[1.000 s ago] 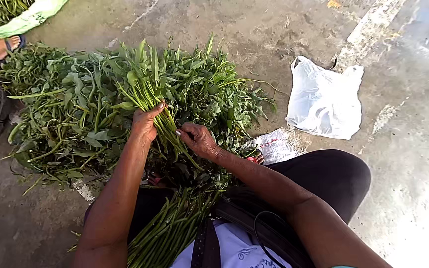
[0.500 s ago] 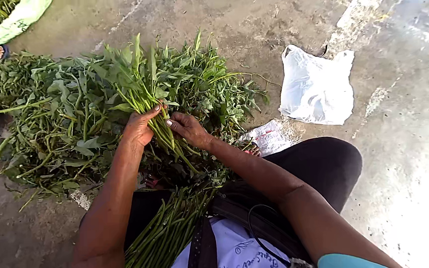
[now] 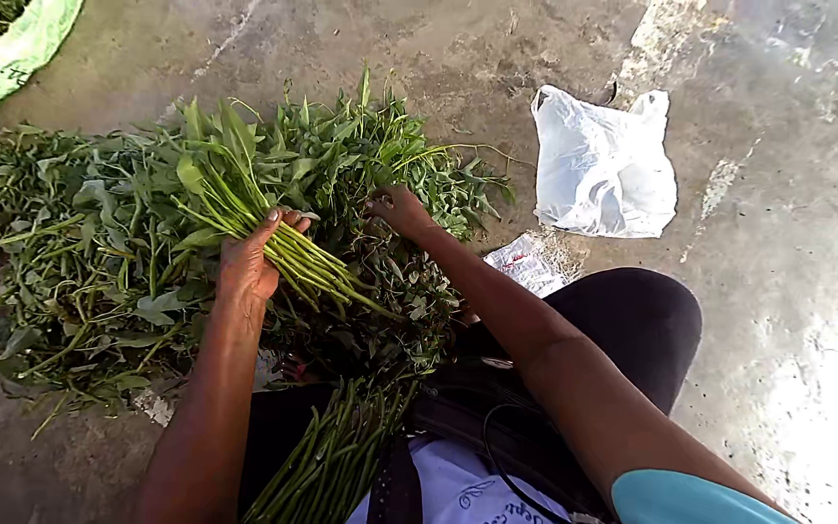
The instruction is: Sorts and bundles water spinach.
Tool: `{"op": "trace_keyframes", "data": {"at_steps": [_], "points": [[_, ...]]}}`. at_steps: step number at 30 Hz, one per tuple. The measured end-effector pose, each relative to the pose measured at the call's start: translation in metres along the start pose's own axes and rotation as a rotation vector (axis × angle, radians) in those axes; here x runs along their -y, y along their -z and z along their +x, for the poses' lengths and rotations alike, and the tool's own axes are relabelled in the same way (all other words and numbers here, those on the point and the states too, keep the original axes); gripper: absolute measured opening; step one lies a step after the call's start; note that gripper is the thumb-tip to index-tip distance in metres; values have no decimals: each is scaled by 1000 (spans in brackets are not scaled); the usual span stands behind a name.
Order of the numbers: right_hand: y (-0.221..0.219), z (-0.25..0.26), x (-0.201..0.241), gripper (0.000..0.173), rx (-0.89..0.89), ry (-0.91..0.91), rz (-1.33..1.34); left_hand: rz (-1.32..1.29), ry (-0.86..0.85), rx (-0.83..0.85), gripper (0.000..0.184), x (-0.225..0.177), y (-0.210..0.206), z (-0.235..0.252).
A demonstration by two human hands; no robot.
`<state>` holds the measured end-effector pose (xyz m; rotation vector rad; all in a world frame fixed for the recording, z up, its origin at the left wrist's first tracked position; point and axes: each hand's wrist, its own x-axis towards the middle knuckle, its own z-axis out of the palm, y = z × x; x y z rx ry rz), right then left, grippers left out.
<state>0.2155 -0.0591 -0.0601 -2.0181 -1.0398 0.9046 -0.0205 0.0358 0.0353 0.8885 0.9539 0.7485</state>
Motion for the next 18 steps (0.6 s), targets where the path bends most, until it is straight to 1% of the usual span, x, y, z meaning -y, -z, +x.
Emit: {"op": "trace_keyframes", "data": {"at_steps": [1,3,6,8,9,10,11,13,14,15,16,18], "points": [[-4,10,1,53,9,11,-84,-21,29,-4,21,-2,0,0],[-27,22,6,67,34,21,-205,-38,71,-22,18,-7,1,2],[-76,15,7,83,171,-66,-359,-26,79,-69,19,-15,7,8],[-101,4,-5,89,229,-110,-462,-34,56,-43,21,-20,15,11],[-106,0,-13,87,225,-104,-507,-49,26,-13,21,-23,19,12],[-107,-3,-22,80,198,-77,-531,-67,-15,15,23,-25,21,13],[-103,-6,-30,72,169,-31,-521,-81,-67,41,31,-26,25,14],[-88,-8,-43,64,178,34,-459,-81,-180,73,44,-26,28,15],[-78,-8,-46,61,194,57,-427,-77,-219,79,47,-26,28,15],[-67,-10,-47,59,208,78,-413,-90,-231,79,50,-26,29,16],[-54,-12,-48,54,213,96,-403,-117,-205,83,49,-27,29,16],[-29,-21,-57,43,215,119,-371,-160,-88,96,42,-32,30,14]]}}
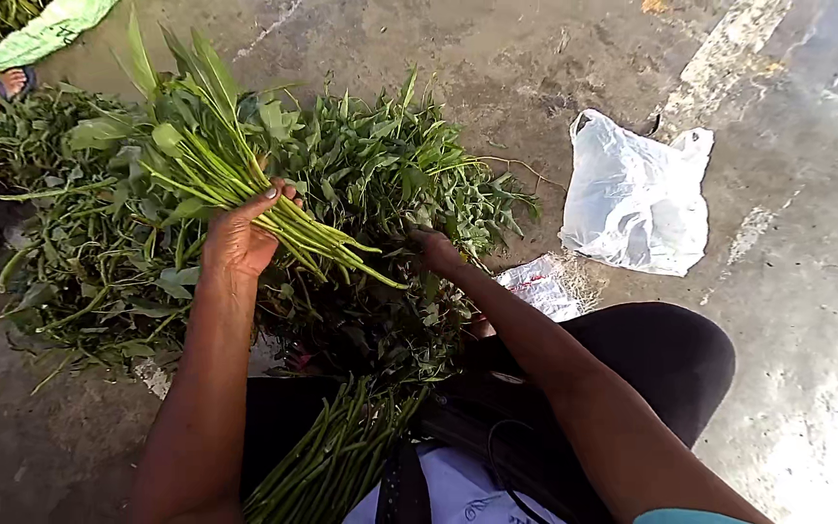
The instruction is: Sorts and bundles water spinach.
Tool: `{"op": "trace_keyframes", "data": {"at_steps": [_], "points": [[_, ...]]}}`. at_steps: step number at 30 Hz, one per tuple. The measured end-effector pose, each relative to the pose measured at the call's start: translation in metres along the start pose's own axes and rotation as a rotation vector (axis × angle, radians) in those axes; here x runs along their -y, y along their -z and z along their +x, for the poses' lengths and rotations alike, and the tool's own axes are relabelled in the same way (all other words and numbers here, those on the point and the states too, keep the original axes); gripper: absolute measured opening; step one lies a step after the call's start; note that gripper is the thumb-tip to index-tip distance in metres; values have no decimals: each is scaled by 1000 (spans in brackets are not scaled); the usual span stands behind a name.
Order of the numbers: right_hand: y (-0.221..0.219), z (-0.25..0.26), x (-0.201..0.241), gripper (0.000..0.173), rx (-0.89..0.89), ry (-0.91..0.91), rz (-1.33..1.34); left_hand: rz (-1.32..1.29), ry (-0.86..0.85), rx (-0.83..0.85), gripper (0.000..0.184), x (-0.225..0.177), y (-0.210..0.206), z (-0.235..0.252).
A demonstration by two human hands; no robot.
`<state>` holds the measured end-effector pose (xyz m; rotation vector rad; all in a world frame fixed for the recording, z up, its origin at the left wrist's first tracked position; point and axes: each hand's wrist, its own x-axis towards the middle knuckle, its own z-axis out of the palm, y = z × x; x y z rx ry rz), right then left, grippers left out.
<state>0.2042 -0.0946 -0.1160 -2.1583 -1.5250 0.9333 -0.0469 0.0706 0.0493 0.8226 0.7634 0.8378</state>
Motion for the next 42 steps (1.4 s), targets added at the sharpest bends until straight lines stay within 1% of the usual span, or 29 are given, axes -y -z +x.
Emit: {"op": "trace_keyframes", "data": {"at_steps": [1,2,4,5,6,7,8,9,11,13,15,17,19,20,23,24,25,27,30,31,33,35,37,39,42], "points": [[6,-8,-13,41,27,8,23,-7,51,-1,40,-2,0,-1],[9,-17,-30,44,104,0,31,0,80,-5,37,-4,0,-1],[9,-37,-61,52,373,-30,-14,16,89,-30,34,-6,-1,-1],[9,-47,-68,55,533,-58,-61,22,83,-35,34,-6,-2,-2],[10,-56,-65,53,699,-122,-132,31,78,-38,36,-6,-3,-2],[10,-60,-60,47,812,-174,-201,47,78,-46,40,-7,-4,-4],[11,-60,-56,42,842,-204,-240,81,86,-56,42,-8,-6,-5],[16,-57,-55,36,785,-200,-253,115,94,-73,43,-8,-7,-7],[34,-43,-53,25,570,-130,-201,174,101,-96,41,-6,-7,-8],[53,-31,-49,24,389,-93,-104,204,99,-89,42,-2,-5,-8],[68,-24,-45,25,256,-163,-75,230,92,-95,44,1,-5,-8],[62,-23,-56,23,117,-333,-69,253,90,-89,43,4,-8,-8],[36,-27,-73,26,69,-508,-34,263,90,-68,43,6,-10,-8],[18,-33,-82,29,81,-565,6,268,91,-57,43,6,-10,-8],[-37,-46,-98,41,159,-657,76,274,103,-45,42,8,-13,-8],[-48,-47,-100,40,178,-654,68,272,111,-49,43,9,-14,-8],[-54,-48,-99,39,163,-638,78,273,119,-52,44,11,-14,-8],[-48,-45,-88,33,99,-577,100,281,127,-68,44,15,-17,-6],[-13,-34,-55,27,41,-432,23,299,133,-59,45,21,-19,-3],[0,-31,-43,25,-4,-367,43,297,140,-59,44,24,-19,-4],[23,-29,-16,24,-111,-243,167,289,145,-70,42,28,-22,-4],[36,-32,17,26,-177,-137,303,278,146,-85,43,32,-26,-6],[38,-38,52,25,-233,-31,384,266,138,-94,43,34,-30,-8],[27,-47,82,20,-330,91,433,244,119,-97,44,35,-33,-12],[10,-51,112,18,-400,230,415,219,70,-97,41,39,-32,-12]]}}
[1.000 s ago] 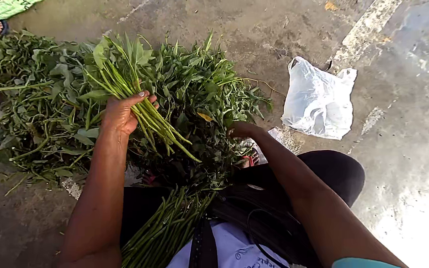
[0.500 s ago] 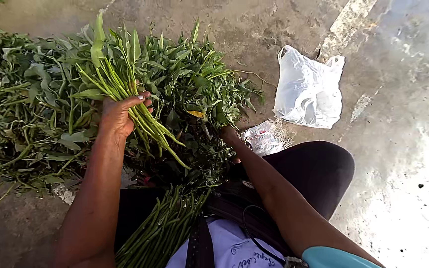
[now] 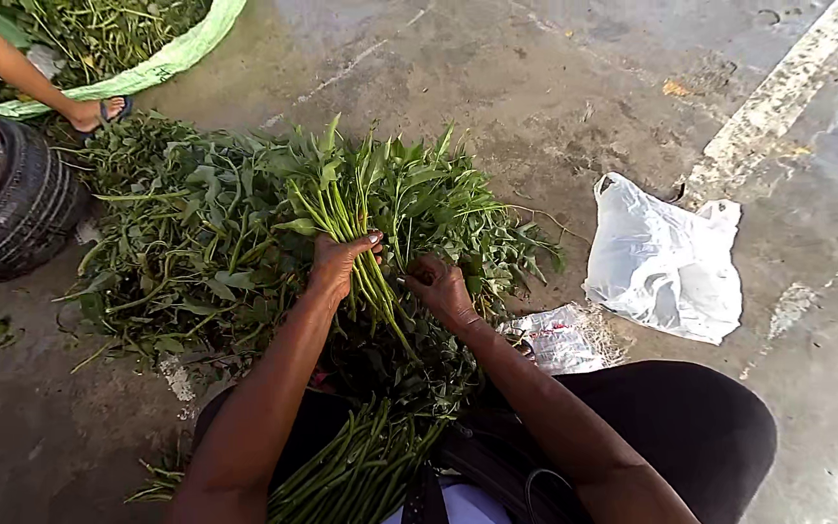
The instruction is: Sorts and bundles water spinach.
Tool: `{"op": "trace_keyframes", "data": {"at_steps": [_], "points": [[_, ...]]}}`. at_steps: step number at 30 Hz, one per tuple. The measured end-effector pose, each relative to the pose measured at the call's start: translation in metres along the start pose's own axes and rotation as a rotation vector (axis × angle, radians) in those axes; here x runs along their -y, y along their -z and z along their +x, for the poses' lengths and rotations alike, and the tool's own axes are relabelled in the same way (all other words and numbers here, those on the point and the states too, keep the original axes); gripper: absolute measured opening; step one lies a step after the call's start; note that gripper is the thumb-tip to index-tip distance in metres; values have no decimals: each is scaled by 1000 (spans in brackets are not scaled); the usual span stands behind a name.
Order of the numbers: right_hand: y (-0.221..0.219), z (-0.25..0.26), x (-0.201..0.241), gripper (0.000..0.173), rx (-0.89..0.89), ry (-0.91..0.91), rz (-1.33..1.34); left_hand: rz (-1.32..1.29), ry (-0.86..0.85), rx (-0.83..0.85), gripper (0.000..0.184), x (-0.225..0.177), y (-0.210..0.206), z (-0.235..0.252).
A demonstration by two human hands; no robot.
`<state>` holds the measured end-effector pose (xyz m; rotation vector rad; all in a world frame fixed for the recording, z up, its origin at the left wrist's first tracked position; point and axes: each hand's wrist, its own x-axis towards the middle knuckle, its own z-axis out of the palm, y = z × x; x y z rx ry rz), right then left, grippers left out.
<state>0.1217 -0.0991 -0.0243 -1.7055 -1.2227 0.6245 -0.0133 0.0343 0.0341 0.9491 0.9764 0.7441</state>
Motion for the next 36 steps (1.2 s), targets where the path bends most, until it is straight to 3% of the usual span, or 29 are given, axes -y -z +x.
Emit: {"op": "trace_keyframes", "data": {"at_steps": [8,17,19,22,24,30,33,36], "points": [[-26,-2,8,20,-82,217,9,9,-87,-94,36,1,6,1],[-21,4,6,19,-107,286,-55,146,-122,0,46,6,5,-3],[-20,5,5,22,-62,203,78,136,-129,-6,45,7,4,-3],[-21,8,11,50,128,-126,458,154,-137,9,49,7,5,-6],[-22,14,20,63,202,-243,620,209,-139,25,49,9,5,-11],[-37,47,42,16,-129,-493,922,213,-167,17,52,16,2,-4],[-40,54,40,8,-177,-536,1018,196,-149,28,51,15,3,-5],[-41,51,39,6,-164,-403,942,105,-141,10,43,16,3,-2]]}}
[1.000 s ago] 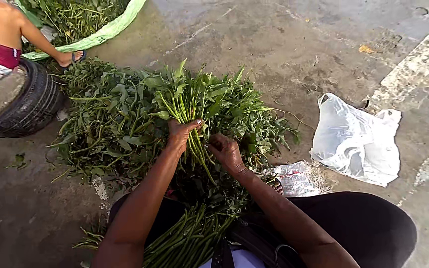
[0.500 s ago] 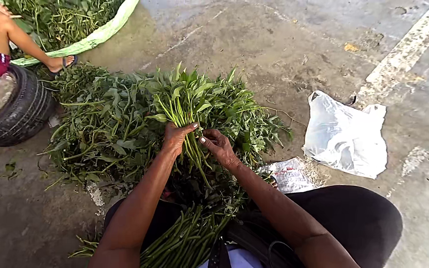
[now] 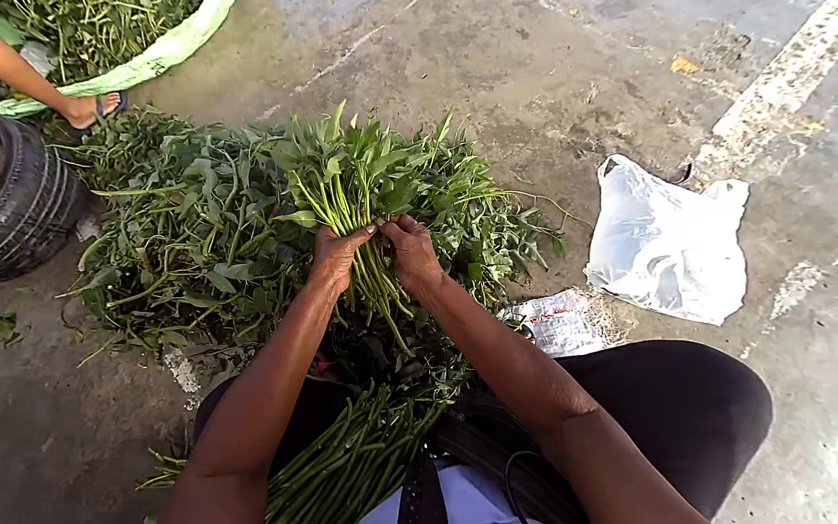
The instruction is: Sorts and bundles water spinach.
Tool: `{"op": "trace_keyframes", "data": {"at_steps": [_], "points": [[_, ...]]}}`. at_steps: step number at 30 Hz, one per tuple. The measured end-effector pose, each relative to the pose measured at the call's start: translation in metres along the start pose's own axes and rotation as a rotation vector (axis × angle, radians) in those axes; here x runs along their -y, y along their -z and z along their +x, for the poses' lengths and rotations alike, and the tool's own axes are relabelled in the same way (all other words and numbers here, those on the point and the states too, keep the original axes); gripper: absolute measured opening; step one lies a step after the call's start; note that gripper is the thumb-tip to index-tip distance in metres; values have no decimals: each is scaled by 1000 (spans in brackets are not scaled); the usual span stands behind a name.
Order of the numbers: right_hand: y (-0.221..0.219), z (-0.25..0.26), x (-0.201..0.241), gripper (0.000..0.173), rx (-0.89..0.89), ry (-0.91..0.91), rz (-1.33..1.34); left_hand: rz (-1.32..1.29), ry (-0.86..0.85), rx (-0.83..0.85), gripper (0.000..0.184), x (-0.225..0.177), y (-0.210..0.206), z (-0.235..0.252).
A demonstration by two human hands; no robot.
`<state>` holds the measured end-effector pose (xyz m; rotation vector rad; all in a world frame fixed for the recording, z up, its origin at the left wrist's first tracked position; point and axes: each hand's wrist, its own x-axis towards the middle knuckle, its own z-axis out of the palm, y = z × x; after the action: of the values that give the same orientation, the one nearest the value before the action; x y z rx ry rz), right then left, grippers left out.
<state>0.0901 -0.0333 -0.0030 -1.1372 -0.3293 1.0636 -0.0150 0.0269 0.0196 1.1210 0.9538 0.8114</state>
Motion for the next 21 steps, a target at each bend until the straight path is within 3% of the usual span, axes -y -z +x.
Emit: {"op": "trace_keyframes", "data": {"at_steps": [3,8,10,12,13,15,17,18,19,21], "points": [[4,0,-3,4,47,192,-193,-5,-5,-12,39,-2,1,2],[39,-19,-16,10,173,731,-860,74,-50,-109,38,-8,12,12],[63,-40,-27,6,290,781,-1007,84,-59,-152,38,-13,24,19],[91,-55,-39,7,425,711,-1145,85,-60,-171,39,-15,29,22],[108,-63,-43,10,525,574,-1254,78,-68,-182,39,-15,31,24],[134,-71,-45,21,807,55,-1533,73,-75,-185,42,-17,34,27],[144,-65,-43,45,926,-345,-1702,88,-64,-188,47,-19,31,26],[142,-63,-35,50,889,-385,-1715,105,-49,-181,49,-17,27,23],[136,-59,-24,41,803,-307,-1685,121,-29,-174,50,-16,22,20],[116,-51,-2,22,569,37,-1506,142,13,-168,47,-13,13,15]]}}
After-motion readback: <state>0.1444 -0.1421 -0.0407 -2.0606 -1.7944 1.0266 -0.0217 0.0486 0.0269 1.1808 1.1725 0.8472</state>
